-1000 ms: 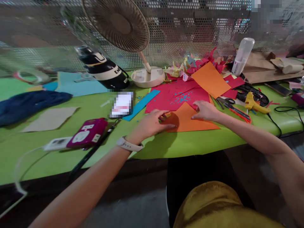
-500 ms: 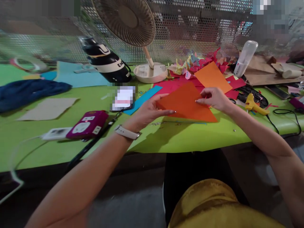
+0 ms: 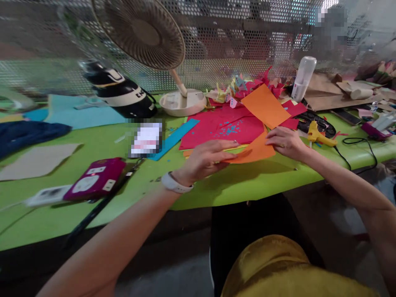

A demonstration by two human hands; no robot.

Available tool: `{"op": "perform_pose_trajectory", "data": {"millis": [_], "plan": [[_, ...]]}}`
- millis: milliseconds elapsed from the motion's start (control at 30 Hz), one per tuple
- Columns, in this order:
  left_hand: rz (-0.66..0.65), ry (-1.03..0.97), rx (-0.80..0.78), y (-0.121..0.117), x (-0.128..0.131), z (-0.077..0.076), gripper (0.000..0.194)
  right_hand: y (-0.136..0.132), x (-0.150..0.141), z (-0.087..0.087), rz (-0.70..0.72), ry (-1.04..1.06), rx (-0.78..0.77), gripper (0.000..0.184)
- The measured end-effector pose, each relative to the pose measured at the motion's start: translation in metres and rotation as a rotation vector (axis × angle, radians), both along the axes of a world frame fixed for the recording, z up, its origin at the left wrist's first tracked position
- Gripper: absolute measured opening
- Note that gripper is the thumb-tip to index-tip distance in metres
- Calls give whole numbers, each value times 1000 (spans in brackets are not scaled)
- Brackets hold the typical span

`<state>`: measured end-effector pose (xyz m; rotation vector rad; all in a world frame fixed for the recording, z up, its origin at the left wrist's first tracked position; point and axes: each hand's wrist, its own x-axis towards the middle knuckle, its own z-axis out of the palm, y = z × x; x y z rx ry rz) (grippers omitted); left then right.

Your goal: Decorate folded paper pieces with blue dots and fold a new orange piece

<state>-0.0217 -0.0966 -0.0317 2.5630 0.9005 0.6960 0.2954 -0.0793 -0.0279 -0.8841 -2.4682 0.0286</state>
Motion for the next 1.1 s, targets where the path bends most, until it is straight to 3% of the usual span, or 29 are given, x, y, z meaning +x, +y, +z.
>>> {"op": "perform_pose_trajectory", "data": {"millis": [67, 167, 267, 433, 600, 767, 900, 1100], "plan": [[-118, 64, -50, 2, 4, -15, 26, -1, 8, -17, 38, -75, 0, 26], [-152, 95, -94, 3, 10, -25, 36, -5, 14, -28, 30, -137, 0, 25], [-202, 144, -121, 3, 14, -23, 49, -10, 16, -29, -13, -156, 2, 25], [-227, 119, -180, 5, 15, -20, 42, -23, 18, -24, 18, -189, -42, 34], [-33, -25, -301, 6, 19, -19, 36, -27, 12, -21, -33, -106, -143, 32], [220, -143, -347, 9, 24, -19, 48, -9, 0, -23, -278, 30, -332, 40], [273, -171, -328, 12, 26, -20, 49, 0, -6, -20, -351, 38, -437, 55], [316, -124, -238, 16, 24, -25, 48, -2, -10, -22, -424, 34, -391, 50]]}}
